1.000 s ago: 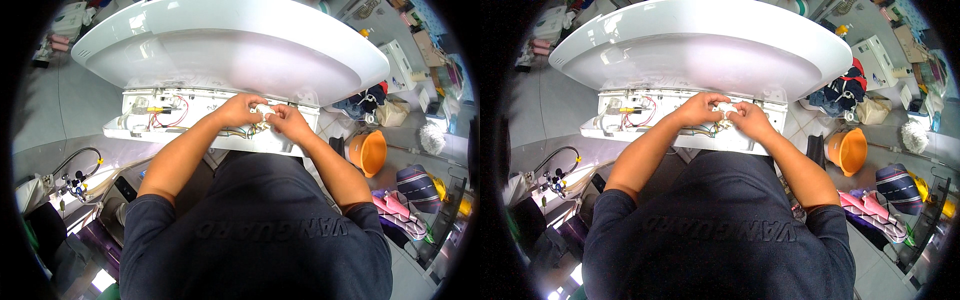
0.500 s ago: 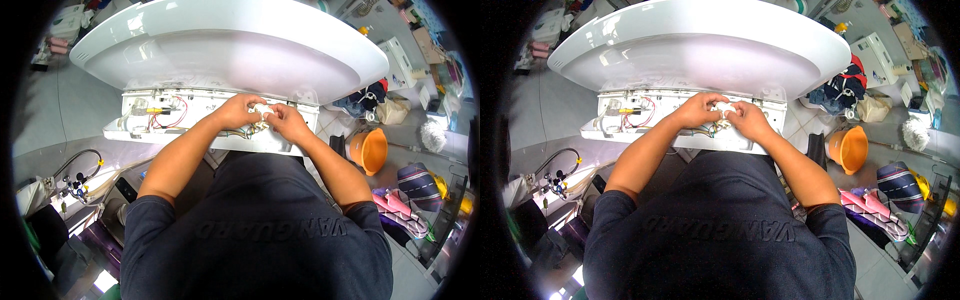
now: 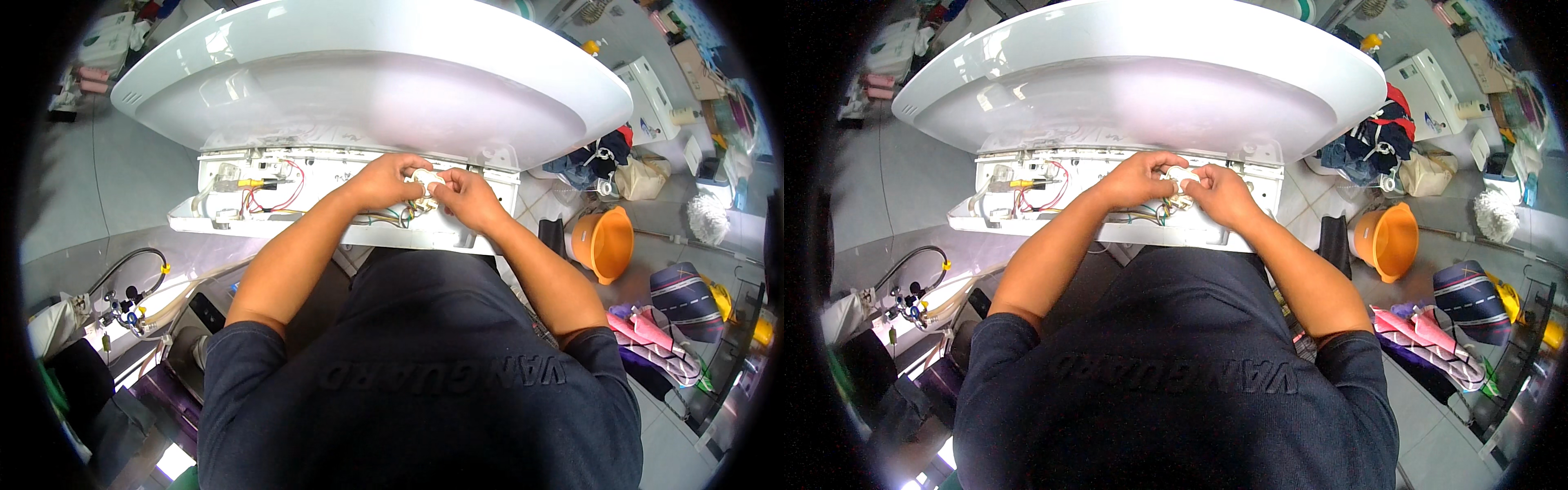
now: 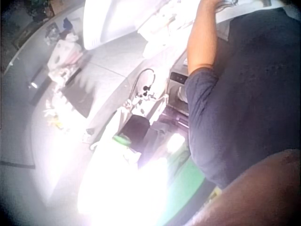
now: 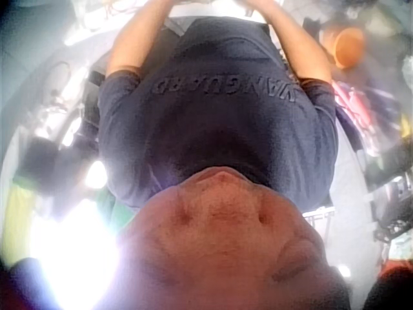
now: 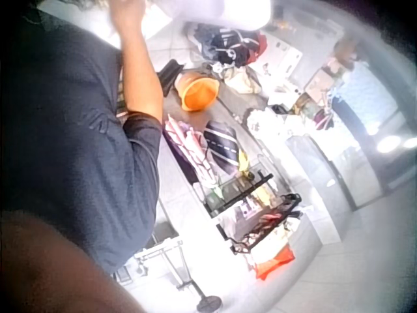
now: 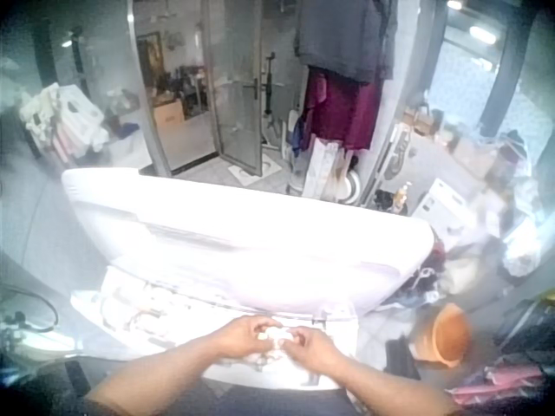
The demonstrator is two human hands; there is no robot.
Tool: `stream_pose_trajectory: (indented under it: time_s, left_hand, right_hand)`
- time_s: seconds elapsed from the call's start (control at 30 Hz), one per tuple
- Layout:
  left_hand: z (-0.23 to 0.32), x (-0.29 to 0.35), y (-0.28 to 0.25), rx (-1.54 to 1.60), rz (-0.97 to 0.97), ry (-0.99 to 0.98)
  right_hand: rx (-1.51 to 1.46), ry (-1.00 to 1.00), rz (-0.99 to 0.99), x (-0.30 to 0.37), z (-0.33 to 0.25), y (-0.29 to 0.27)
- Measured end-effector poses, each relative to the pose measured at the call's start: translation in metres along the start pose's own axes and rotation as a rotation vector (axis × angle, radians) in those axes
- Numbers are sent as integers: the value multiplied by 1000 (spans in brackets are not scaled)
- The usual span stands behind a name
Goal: The person works on the internal wiring of a white appliance, likely a washing machine, with the lid open. They use their hands to manipulate a white plastic connector and associated wires within the machine's control panel area.
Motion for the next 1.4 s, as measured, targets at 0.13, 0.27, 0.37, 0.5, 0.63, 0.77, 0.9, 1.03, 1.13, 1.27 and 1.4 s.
stream_pose_trajectory:
  time_s: [0.13,0.27,0.37,0.5,0.63,0.77,0.9,1.03,1.13,1.27,1.4]
  left_hand:
    - [4,2,-1,49,-18,-56]
    - [-3,-1,-1,96,-28,-66]
    - [-8,-2,-1,112,-30,-72]
    - [-4,1,-2,-23,33,-78]
    - [16,11,-3,-241,143,19]
    - [21,22,-5,-263,220,96]
    - [38,39,-4,-486,334,335]
    - [55,46,6,-607,274,485]
    - [52,40,12,-669,264,527]
    - [48,33,15,-706,237,531]
    - [47,29,14,-683,207,479]
  right_hand:
    - [-172,110,-36,-3,3,-2]
    - [-277,157,-49,-3,4,-1]
    - [-308,181,-66,-6,10,0]
    - [-298,188,-77,-7,9,-1]
    - [-317,174,-86,-8,11,-1]
    - [-315,174,-84,-7,9,-1]
    - [-313,197,-73,-4,5,-1]
    - [-313,209,-86,-3,3,-1]
    - [-291,204,-97,-6,6,-2]
    - [-286,199,-85,-5,5,-3]
    - [-297,201,-78,-6,7,-3]
Point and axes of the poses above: each hand's wrist, its own x-axis away from the middle knuckle, its own y-axis out of the palm, z = x × y, the point moved 4 cm from there along -x, towards the middle knuckle, and after that the axes turned 4 degrees about y, right-handed, at the moved point
